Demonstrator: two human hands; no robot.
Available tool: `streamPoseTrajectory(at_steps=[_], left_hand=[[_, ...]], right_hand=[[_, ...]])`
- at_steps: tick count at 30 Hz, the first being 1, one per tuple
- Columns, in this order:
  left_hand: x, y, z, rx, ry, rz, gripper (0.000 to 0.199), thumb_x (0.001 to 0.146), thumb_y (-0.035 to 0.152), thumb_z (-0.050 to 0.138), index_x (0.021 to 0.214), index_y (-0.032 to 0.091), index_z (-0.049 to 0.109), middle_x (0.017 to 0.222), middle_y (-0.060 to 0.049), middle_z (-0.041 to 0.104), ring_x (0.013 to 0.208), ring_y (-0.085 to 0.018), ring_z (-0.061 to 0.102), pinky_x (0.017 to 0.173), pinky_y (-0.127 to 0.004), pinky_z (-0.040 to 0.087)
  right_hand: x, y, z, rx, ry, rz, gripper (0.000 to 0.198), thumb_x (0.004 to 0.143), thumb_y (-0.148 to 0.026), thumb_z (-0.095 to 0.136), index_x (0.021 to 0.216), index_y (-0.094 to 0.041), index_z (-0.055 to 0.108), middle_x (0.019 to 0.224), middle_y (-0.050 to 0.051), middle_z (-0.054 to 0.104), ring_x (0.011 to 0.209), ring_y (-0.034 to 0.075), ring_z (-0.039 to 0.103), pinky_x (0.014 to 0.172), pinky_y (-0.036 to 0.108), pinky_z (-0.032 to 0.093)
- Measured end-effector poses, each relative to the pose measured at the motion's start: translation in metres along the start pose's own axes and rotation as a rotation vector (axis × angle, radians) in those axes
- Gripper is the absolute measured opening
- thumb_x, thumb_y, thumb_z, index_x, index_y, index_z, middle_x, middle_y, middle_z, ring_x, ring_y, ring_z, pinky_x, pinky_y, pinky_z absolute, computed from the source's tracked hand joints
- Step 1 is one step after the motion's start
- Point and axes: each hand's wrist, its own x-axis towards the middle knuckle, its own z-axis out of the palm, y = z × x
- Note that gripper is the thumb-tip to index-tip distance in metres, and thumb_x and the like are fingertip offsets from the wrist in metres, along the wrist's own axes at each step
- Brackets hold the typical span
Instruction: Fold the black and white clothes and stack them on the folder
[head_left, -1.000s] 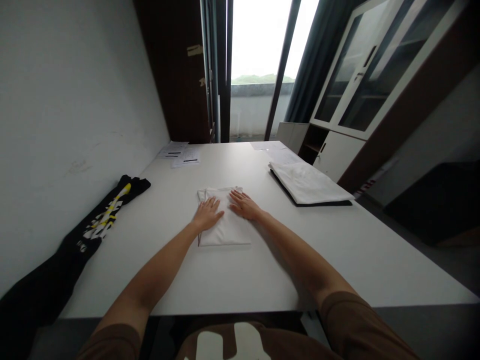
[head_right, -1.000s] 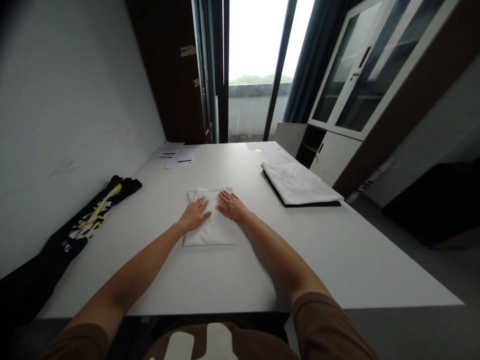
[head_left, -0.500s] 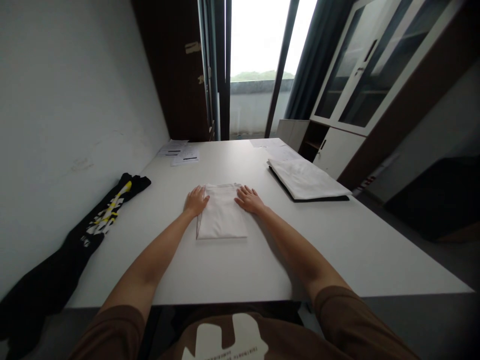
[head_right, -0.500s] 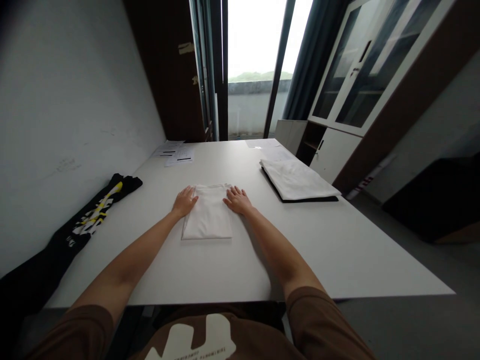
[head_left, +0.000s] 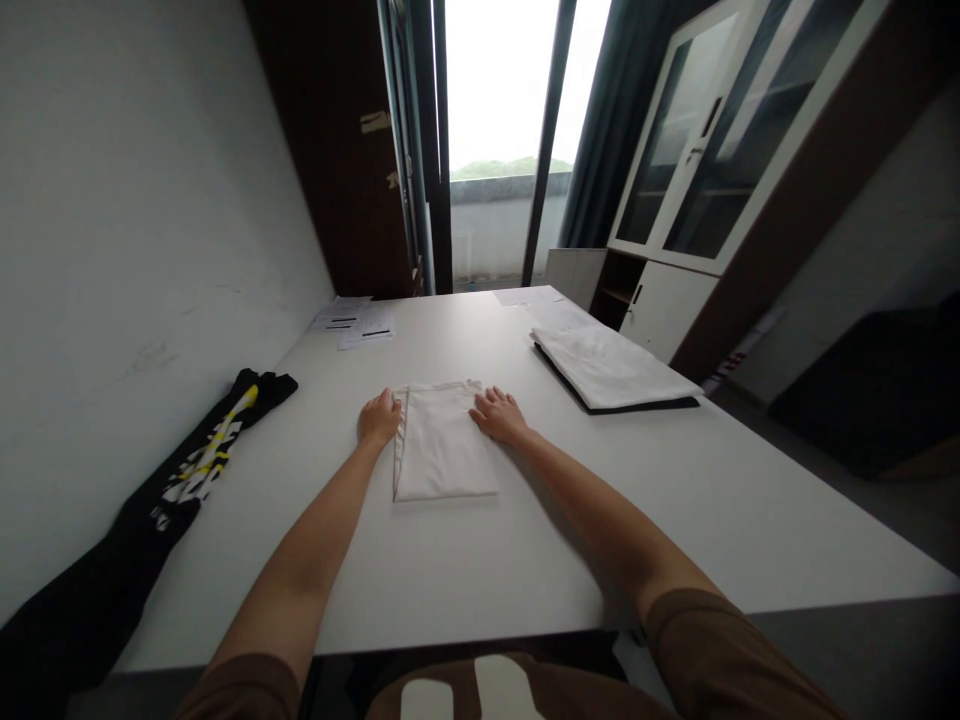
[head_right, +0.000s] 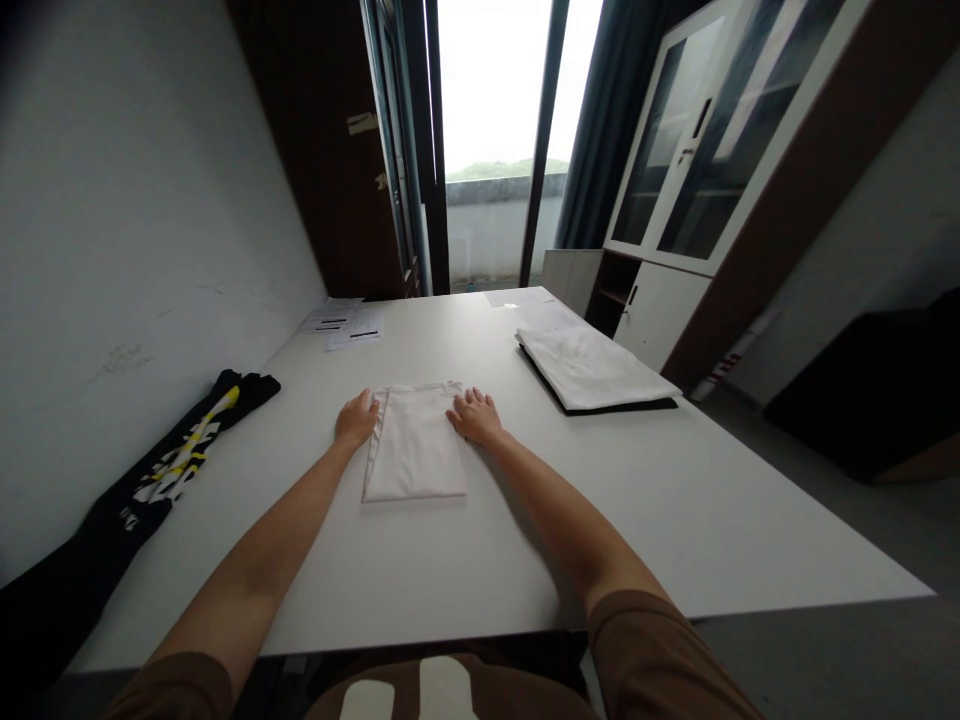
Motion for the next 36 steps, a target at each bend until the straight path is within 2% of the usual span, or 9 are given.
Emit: streamPoseTrajectory(at_steps=[3, 5, 9, 12, 15, 21, 27, 33, 36], left_hand=[[-0.014, 0.005, -0.001, -0.007, 0.002, 0.013, 0.051, 0.106, 0.038, 0.034, 0.155, 0.024, 0.039, 0.137, -0.012, 0.066, 0.125, -0.025, 0.061, 0.104, -0.036, 0.045], [-0.023, 0.011, -0.001, 0.002, 0.003, 0.026, 0.051, 0.105, 0.038, 0.038, 0.154, 0.023, 0.042, 0.133, -0.014, 0.067, 0.124, -0.028, 0.060, 0.104, -0.040, 0.045], [-0.036, 0.030, 0.000, 0.024, -0.022, 0.079, 0.047, 0.100, 0.041, 0.049, 0.142, 0.021, 0.054, 0.131, -0.018, 0.065, 0.130, -0.036, 0.053, 0.105, -0.049, 0.044], [-0.042, 0.040, 0.000, 0.016, -0.044, 0.097, 0.043, 0.099, 0.044, 0.051, 0.135, 0.022, 0.058, 0.136, -0.019, 0.062, 0.131, -0.037, 0.053, 0.104, -0.049, 0.046], [-0.041, 0.040, -0.001, -0.011, -0.064, 0.068, 0.050, 0.098, 0.047, 0.054, 0.142, 0.023, 0.054, 0.139, -0.019, 0.059, 0.122, -0.035, 0.061, 0.099, -0.046, 0.050], [-0.028, 0.030, 0.002, -0.144, -0.112, 0.019, 0.061, 0.092, 0.042, 0.065, 0.148, 0.024, 0.049, 0.128, -0.015, 0.070, 0.119, -0.033, 0.067, 0.100, -0.042, 0.051], [-0.025, 0.030, 0.004, -0.405, -0.059, 0.022, 0.058, 0.092, 0.031, 0.064, 0.148, 0.026, 0.051, 0.143, -0.008, 0.063, 0.131, -0.031, 0.061, 0.113, -0.042, 0.045], [-0.021, 0.030, 0.010, -0.777, 0.008, 0.064, 0.062, 0.087, 0.015, 0.059, 0.148, 0.025, 0.052, 0.153, -0.003, 0.055, 0.143, -0.024, 0.050, 0.123, -0.039, 0.036], [-0.020, 0.037, 0.016, -0.988, 0.027, 0.093, 0.066, 0.085, 0.014, 0.061, 0.150, 0.022, 0.050, 0.156, -0.007, 0.051, 0.146, -0.025, 0.045, 0.122, -0.040, 0.036]], right_hand=[[-0.001, 0.004, -0.004, -0.016, 0.059, 0.109, 0.053, 0.106, -0.051, 0.044, 0.141, -0.015, 0.061, 0.153, 0.020, 0.048, 0.148, 0.035, 0.034, 0.120, 0.050, 0.028], [-0.003, -0.001, -0.007, -0.003, 0.073, 0.114, 0.049, 0.104, -0.050, 0.048, 0.136, -0.017, 0.065, 0.145, 0.020, 0.055, 0.141, 0.036, 0.043, 0.116, 0.047, 0.034], [-0.008, -0.022, -0.012, 0.072, 0.078, 0.014, 0.054, 0.102, -0.048, 0.056, 0.150, -0.024, 0.055, 0.136, 0.015, 0.062, 0.128, 0.032, 0.055, 0.110, 0.040, 0.041], [-0.010, -0.040, -0.013, 0.186, 0.039, 0.026, 0.049, 0.104, -0.045, 0.054, 0.150, -0.029, 0.055, 0.133, 0.011, 0.063, 0.117, 0.026, 0.064, 0.103, 0.033, 0.046], [-0.010, -0.051, -0.015, 0.280, 0.019, 0.085, 0.046, 0.104, -0.042, 0.054, 0.149, -0.030, 0.056, 0.125, 0.009, 0.067, 0.110, 0.024, 0.068, 0.100, 0.031, 0.049], [-0.012, -0.051, -0.020, 0.477, -0.136, 0.086, 0.041, 0.105, -0.036, 0.052, 0.142, -0.027, 0.064, 0.103, 0.002, 0.076, 0.092, 0.021, 0.072, 0.087, 0.029, 0.054], [-0.010, -0.046, -0.014, 0.341, 0.027, 0.051, 0.039, 0.103, -0.035, 0.055, 0.138, -0.027, 0.067, 0.129, 0.005, 0.070, 0.119, 0.025, 0.066, 0.105, 0.031, 0.048], [-0.011, -0.049, -0.002, 0.302, 0.005, 0.022, 0.038, 0.103, -0.030, 0.054, 0.138, -0.030, 0.069, 0.131, 0.003, 0.071, 0.117, 0.025, 0.067, 0.104, 0.030, 0.049], [-0.011, -0.052, 0.001, 0.395, 0.055, 0.007, 0.040, 0.099, -0.021, 0.055, 0.134, -0.028, 0.072, 0.132, 0.001, 0.070, 0.123, 0.024, 0.065, 0.107, 0.029, 0.046]])
